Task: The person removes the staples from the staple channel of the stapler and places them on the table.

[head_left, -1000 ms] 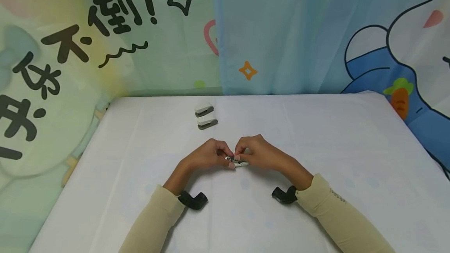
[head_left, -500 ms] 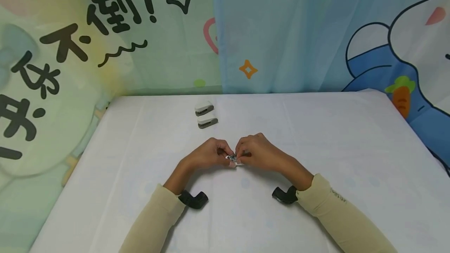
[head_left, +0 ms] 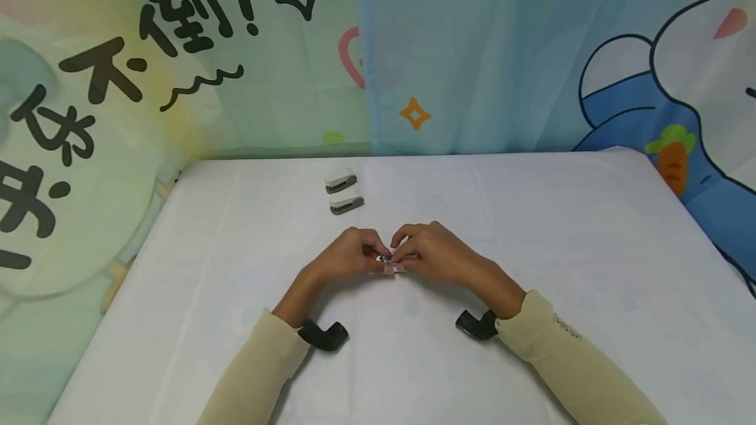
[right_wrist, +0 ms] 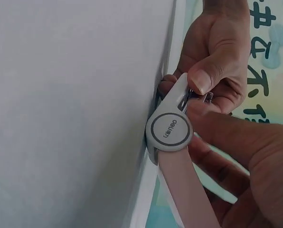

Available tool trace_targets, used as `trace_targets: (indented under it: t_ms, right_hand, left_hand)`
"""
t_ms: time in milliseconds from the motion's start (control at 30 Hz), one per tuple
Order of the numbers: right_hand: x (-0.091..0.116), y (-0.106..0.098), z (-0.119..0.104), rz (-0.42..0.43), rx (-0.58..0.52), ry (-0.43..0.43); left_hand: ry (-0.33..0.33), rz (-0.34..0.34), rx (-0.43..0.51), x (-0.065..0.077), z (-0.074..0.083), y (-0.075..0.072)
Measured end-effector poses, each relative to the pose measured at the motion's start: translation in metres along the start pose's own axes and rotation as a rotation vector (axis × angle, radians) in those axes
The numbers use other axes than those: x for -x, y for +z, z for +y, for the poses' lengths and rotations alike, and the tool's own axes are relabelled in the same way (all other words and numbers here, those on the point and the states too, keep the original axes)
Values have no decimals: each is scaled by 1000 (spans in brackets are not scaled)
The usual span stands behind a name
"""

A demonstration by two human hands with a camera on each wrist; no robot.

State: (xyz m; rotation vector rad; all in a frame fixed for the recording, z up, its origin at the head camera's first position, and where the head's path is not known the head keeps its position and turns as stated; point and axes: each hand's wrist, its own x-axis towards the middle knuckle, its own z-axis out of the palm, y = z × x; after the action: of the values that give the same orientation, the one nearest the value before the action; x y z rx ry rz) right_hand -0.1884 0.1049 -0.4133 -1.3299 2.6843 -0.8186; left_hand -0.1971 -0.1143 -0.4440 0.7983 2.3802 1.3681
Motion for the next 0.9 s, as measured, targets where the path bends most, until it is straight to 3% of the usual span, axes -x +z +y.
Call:
trace_targets:
  t_ms: [133,400,567,667,900]
  right_hand:
    - [-1,0,-1,-2,-4,23]
    - [1,-8,4,31,-169,131]
    - [2,-12,6,24,-190,118]
    - [2,-13,5,16,-275,143]
    - [2,-16,4,105,-477,275]
  left_hand:
    - [12,8,-8,0,-1,0]
    - [41,16,-35,-1,-1,0]
    - [45,22,-37,-2,-3,-1]
    - [49,23,-35,-2,-4,-2]
    - [28,23,-18,-1,-3,-2]
